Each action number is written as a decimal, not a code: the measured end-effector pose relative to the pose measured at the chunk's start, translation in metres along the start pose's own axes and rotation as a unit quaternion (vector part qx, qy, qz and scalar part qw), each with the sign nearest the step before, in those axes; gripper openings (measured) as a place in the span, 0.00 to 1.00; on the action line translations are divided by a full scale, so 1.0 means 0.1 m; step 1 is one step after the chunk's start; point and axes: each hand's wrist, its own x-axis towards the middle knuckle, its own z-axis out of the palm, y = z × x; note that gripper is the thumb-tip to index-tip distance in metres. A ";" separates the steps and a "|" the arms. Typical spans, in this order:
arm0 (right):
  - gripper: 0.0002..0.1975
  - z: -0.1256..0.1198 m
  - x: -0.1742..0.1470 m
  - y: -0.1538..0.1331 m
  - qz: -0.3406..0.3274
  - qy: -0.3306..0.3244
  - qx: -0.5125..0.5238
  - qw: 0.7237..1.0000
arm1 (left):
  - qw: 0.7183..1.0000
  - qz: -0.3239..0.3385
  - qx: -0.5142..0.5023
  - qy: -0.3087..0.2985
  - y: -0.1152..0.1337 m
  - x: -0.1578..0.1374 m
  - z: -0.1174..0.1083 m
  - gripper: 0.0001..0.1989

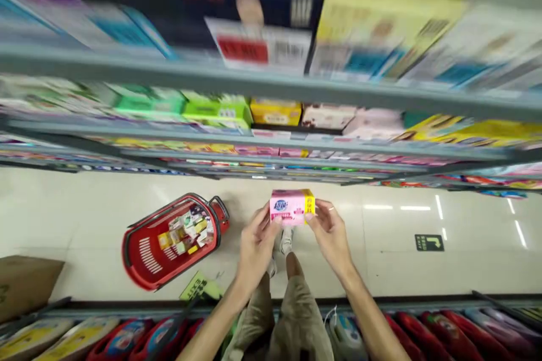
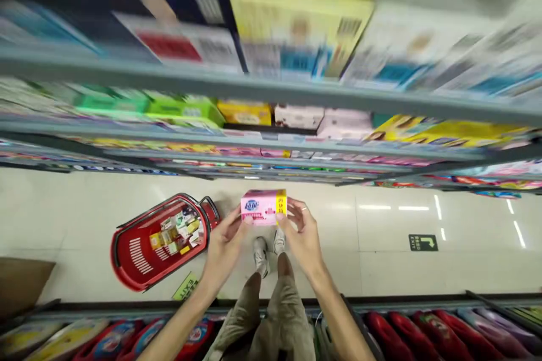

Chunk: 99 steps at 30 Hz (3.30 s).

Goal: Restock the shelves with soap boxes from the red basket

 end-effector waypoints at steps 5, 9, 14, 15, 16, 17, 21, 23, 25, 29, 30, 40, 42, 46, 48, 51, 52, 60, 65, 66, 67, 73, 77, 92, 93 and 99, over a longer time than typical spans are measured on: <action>0.17 -0.02 0.65 0.45 -0.095 0.019 -0.020 0.995 | 0.990 0.118 0.071 0.004 -0.29 0.69 0.14 0.19; 0.19 0.03 0.93 0.59 -0.204 0.026 -0.048 0.977 | 0.968 0.211 0.136 0.009 -0.36 1.04 0.18 0.19; 0.18 0.00 1.02 0.64 -0.283 0.085 -0.171 0.940 | 0.946 0.287 0.146 -0.025 -0.48 1.14 0.13 0.22; 0.17 -0.01 1.02 0.64 -0.293 0.093 -0.189 0.933 | 0.942 0.300 0.152 -0.024 -0.49 1.14 0.12 0.23; 0.17 -0.02 1.02 0.64 -0.301 0.096 -0.200 0.927 | 0.937 0.311 0.160 -0.020 -0.50 1.13 0.12 0.22; 0.18 -0.04 1.02 0.63 -0.308 0.094 -0.207 0.924 | 0.932 0.320 0.168 -0.014 -0.50 1.12 0.12 0.22; 0.19 -0.09 1.06 0.58 -0.329 0.066 -0.219 0.916 | 0.924 0.345 0.166 -0.003 -0.49 1.15 0.15 0.22; 0.18 -0.12 1.11 0.56 -0.338 0.056 -0.220 0.913 | 0.919 0.364 0.154 0.007 -0.51 1.21 0.17 0.22; 0.19 -0.14 1.16 0.55 -0.345 0.050 -0.224 0.910 | 0.912 0.381 0.151 0.026 -0.55 1.28 0.18 0.21; 0.19 -0.13 1.27 0.59 -0.356 0.045 -0.242 0.901 | 0.908 0.383 0.162 0.045 -0.62 1.39 0.18 0.22; 0.19 -0.13 1.29 0.60 -0.359 0.047 -0.245 0.900 | 0.907 0.385 0.167 0.045 -0.63 1.41 0.18 0.23; 0.17 -0.04 1.45 0.59 -0.371 0.068 -0.233 0.896 | 0.888 0.407 0.205 0.065 -0.64 1.56 0.19 0.24; 0.16 -0.02 1.46 0.59 -0.378 0.072 -0.233 0.893 | 0.889 0.404 0.205 0.062 -0.65 1.59 0.20 0.26; 0.17 -0.01 1.50 0.64 -0.380 0.086 -0.240 0.889 | 0.892 0.407 0.189 0.050 -0.67 1.66 0.23 0.26; 0.17 -0.01 1.53 0.67 -0.376 0.089 -0.254 0.887 | 0.893 0.409 0.181 0.050 -0.69 1.69 0.25 0.25; 0.19 0.01 1.55 0.67 -0.368 0.100 -0.276 0.882 | 0.897 0.404 0.170 0.058 -0.70 1.73 0.28 0.23; 0.19 0.02 1.55 0.66 -0.367 0.107 -0.280 0.881 | 0.899 0.402 0.164 0.060 -0.70 1.74 0.29 0.23; 0.18 0.13 1.51 0.60 -0.369 0.139 -0.261 0.881 | 0.915 0.380 0.121 0.055 -0.69 1.78 0.32 0.23; 0.17 0.12 1.52 0.61 -0.370 0.145 -0.224 0.890 | 0.919 0.369 0.126 0.063 -0.68 1.77 0.32 0.20; 0.17 0.11 1.52 0.61 -0.367 0.147 -0.222 0.891 | 0.920 0.365 0.127 0.069 -0.68 1.76 0.32 0.19; 0.17 0.11 1.52 0.60 -0.364 0.147 -0.224 0.892 | 0.921 0.360 0.126 0.074 -0.67 1.75 0.33 0.19; 0.15 0.06 1.49 0.53 -0.340 0.141 -0.270 0.890 | 0.931 0.323 0.140 0.093 -0.60 1.71 0.31 0.16; 0.16 0.05 1.52 0.55 -0.333 0.167 -0.293 0.881 | 0.931 0.325 0.140 0.090 -0.60 1.75 0.29 0.16; 0.15 0.02 1.51 0.61 -0.310 0.167 -0.285 0.891 | 0.963 0.224 0.137 0.058 -0.66 1.80 0.20 0.20; 0.15 0.03 1.51 0.62 -0.312 0.168 -0.284 0.891 | 0.966 0.217 0.133 0.048 -0.66 1.81 0.19 0.20; 0.15 0.06 1.54 0.64 -0.301 0.186 -0.266 0.896 | 0.967 0.227 0.096 0.065 -0.70 1.82 0.21 0.20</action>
